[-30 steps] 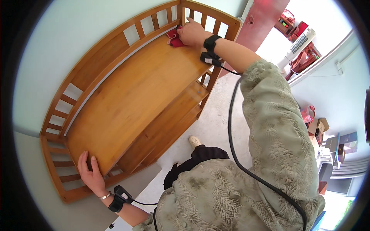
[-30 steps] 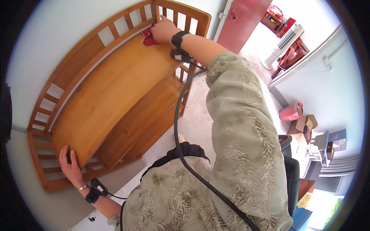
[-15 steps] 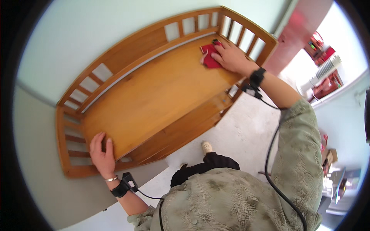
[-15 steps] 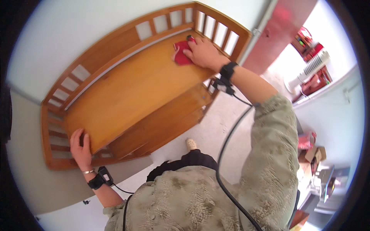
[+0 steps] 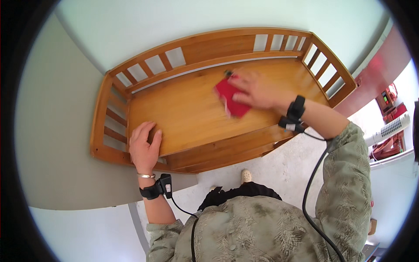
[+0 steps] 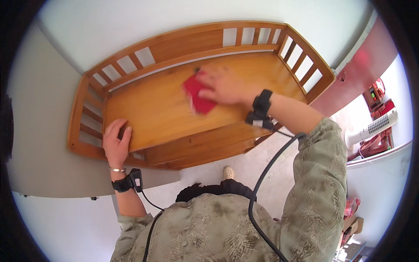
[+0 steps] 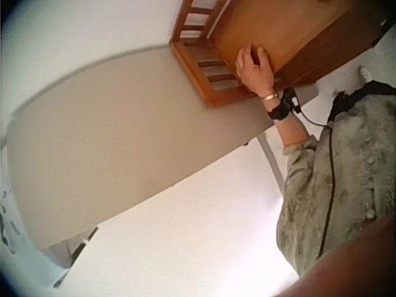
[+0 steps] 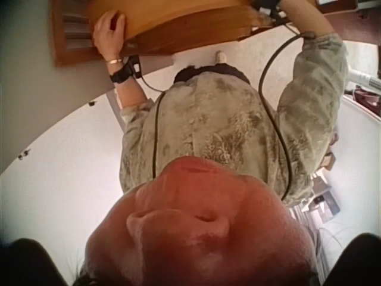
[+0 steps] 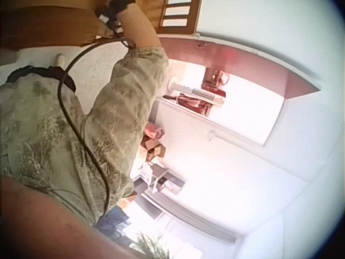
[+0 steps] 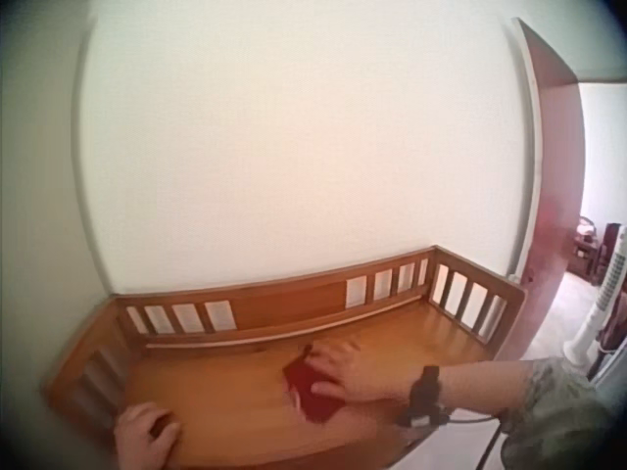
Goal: Organizing folders on a desk and wiping a wooden shelf with a cloth.
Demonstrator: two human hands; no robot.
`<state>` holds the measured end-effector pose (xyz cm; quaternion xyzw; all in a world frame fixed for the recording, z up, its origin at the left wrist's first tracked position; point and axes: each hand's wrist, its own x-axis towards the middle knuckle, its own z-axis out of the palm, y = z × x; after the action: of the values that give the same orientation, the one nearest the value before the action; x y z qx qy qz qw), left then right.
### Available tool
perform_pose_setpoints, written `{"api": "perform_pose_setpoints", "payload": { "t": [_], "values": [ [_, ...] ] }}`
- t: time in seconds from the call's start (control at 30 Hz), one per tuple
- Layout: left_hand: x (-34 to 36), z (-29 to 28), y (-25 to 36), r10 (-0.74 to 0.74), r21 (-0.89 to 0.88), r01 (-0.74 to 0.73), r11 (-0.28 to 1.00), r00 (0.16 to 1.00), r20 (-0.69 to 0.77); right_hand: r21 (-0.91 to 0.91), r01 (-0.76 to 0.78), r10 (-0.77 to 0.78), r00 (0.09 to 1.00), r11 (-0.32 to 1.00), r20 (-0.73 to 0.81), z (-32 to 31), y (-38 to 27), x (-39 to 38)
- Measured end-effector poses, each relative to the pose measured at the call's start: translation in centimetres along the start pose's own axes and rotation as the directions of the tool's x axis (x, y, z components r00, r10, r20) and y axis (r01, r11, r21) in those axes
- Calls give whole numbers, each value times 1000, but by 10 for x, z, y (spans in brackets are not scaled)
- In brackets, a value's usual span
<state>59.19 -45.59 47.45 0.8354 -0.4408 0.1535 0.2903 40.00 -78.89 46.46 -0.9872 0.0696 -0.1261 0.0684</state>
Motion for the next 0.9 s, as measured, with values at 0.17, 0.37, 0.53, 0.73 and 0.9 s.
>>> {"api": "perform_pose_setpoints", "payload": {
  "t": [0.17,0.37,0.53,0.73,0.9],
  "values": [
    [4,1,3,-6,-3,6,1000,999,-41,-211,-276,289,957,938,37,11,61,29],
    [4,-1,10,42,-74,-62,995,969,-242,-318,-291,320,946,902,42,49,51,75],
    [-6,2,-9,76,-119,-127,985,928,-364,-194,-53,83,985,980,149,45,-52,107],
    [-6,1,-9,91,-193,-183,964,908,-409,-89,79,-75,996,993,47,61,-150,175],
    [-7,5,-14,65,-258,-202,945,887,-457,-9,11,-9,989,1000,145,63,-201,223]
  ]
}}
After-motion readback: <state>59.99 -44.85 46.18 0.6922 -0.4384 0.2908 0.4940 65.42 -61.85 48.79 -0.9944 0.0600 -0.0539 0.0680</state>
